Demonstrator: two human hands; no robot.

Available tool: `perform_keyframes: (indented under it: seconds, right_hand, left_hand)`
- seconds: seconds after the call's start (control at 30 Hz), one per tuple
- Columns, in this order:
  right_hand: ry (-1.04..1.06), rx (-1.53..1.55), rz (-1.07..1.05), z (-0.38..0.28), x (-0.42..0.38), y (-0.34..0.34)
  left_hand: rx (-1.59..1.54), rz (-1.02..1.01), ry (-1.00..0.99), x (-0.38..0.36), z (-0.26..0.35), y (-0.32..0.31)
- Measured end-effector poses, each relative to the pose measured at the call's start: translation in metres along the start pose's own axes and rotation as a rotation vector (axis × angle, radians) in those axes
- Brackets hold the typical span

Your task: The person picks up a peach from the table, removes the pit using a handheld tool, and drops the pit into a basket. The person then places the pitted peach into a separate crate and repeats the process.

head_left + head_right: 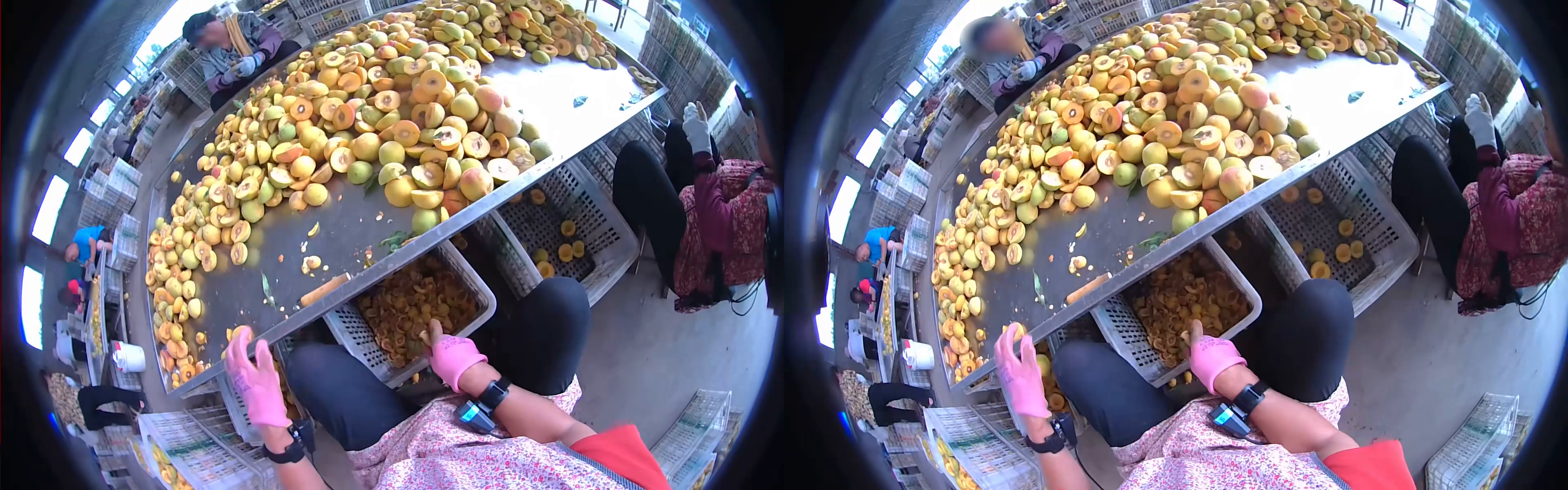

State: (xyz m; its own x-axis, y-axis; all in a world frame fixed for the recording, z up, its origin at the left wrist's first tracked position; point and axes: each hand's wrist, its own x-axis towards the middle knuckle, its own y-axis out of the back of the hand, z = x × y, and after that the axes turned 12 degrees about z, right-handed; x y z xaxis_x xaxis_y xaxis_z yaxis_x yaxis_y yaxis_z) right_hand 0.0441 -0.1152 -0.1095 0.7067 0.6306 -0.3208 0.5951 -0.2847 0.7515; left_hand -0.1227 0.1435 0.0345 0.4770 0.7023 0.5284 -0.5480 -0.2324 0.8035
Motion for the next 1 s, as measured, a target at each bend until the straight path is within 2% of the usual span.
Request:
perform_keyframes:
  seconds: [0.03,0.07,0.1,0.13,0.17,0.23,0.27,0.3,0.33,0.37,0.4,0.47,0.5,0.53,0.6,0.63,0.67,0.7,0.73,0.8,0.83,0.87,1.0]
  right_hand:
    - [0.013,0.063,0.042,-0.003,-0.001,0.003]
    - [0.016,0.07,0.05,0.001,0.0,-0.001]
    - [-0.023,0.019,-0.007,0.008,0.002,-0.009]
    - [-0.061,-0.033,-0.061,0.009,0.002,-0.01]
    - [-0.04,-0.007,-0.069,0.011,-0.002,-0.009]
    - [-0.004,0.036,-0.033,0.012,-0.007,-0.008]
    - [0.028,0.058,-0.006,0.013,-0.01,-0.004]
    - [0.023,0.075,-0.03,0.016,-0.008,-0.008]
    - [0.03,0.079,-0.047,0.016,-0.008,-0.002]
    - [0.034,0.079,-0.058,0.016,-0.009,0.002]
    - [0.037,0.08,-0.072,0.017,-0.009,0.005]
    - [0.057,0.087,-0.086,0.018,-0.008,0.003]
    - [0.065,0.089,-0.104,0.018,-0.008,0.003]
    - [0.074,0.093,-0.107,0.017,-0.008,0.005]
    - [0.104,0.116,-0.135,0.012,-0.012,0.012]
    - [0.102,0.119,-0.134,0.011,-0.014,0.014]
    - [0.116,0.181,-0.042,0.011,-0.015,0.017]
    - [0.129,0.242,0.05,0.009,-0.017,0.021]
    - [0.128,0.244,0.052,0.005,-0.019,0.033]
    - [-0.022,0.578,0.149,-0.01,-0.023,0.06]
    - [-0.016,0.672,0.23,-0.013,-0.023,0.06]
    - [0.029,0.71,0.288,-0.019,-0.025,0.068]
    - [0.153,0.724,0.273,-0.046,-0.038,0.094]
  left_hand:
    - [-0.168,-0.064,0.006,0.014,0.009,-0.002]
    - [-0.305,-0.188,-0.116,0.027,0.023,-0.012]
    - [-0.403,-0.292,-0.121,0.044,0.06,-0.016]
    - [-0.436,-0.338,-0.459,0.063,0.08,-0.035]
    - [-0.386,-0.224,-0.948,0.082,0.094,-0.066]
    - [-0.533,-0.541,-0.789,0.1,0.154,-0.102]
    - [-0.432,-0.583,-0.861,0.109,0.164,-0.142]
    - [-0.35,-0.606,-0.749,0.112,0.185,-0.163]
    - [-0.233,-0.588,-0.833,0.12,0.188,-0.203]
    - [-0.105,-0.73,-0.774,0.129,0.214,-0.191]
    - [-0.083,-0.675,-0.824,0.129,0.213,-0.218]
    - [-0.024,-0.772,-0.708,0.133,0.231,-0.219]
    - [-0.08,-0.687,-0.8,0.14,0.22,-0.242]
    - [-0.07,-0.685,-0.797,0.145,0.226,-0.234]
    - [-0.056,-0.862,-0.675,0.149,0.242,-0.212]
    - [-0.098,-0.853,-0.671,0.148,0.234,-0.215]
    - [-0.155,-0.719,-0.706,0.143,0.226,-0.201]
    - [-0.302,-0.817,-0.465,0.137,0.22,-0.189]
    - [-0.442,-0.903,-0.214,0.13,0.216,-0.17]
    - [-0.984,-0.995,0.244,0.113,0.187,-0.154]
    - [-1.335,-1.073,0.361,0.098,0.168,-0.151]
    - [-1.437,-1.02,0.452,0.08,0.168,-0.123]
    - [-1.527,-0.922,0.697,0.006,0.152,-0.069]
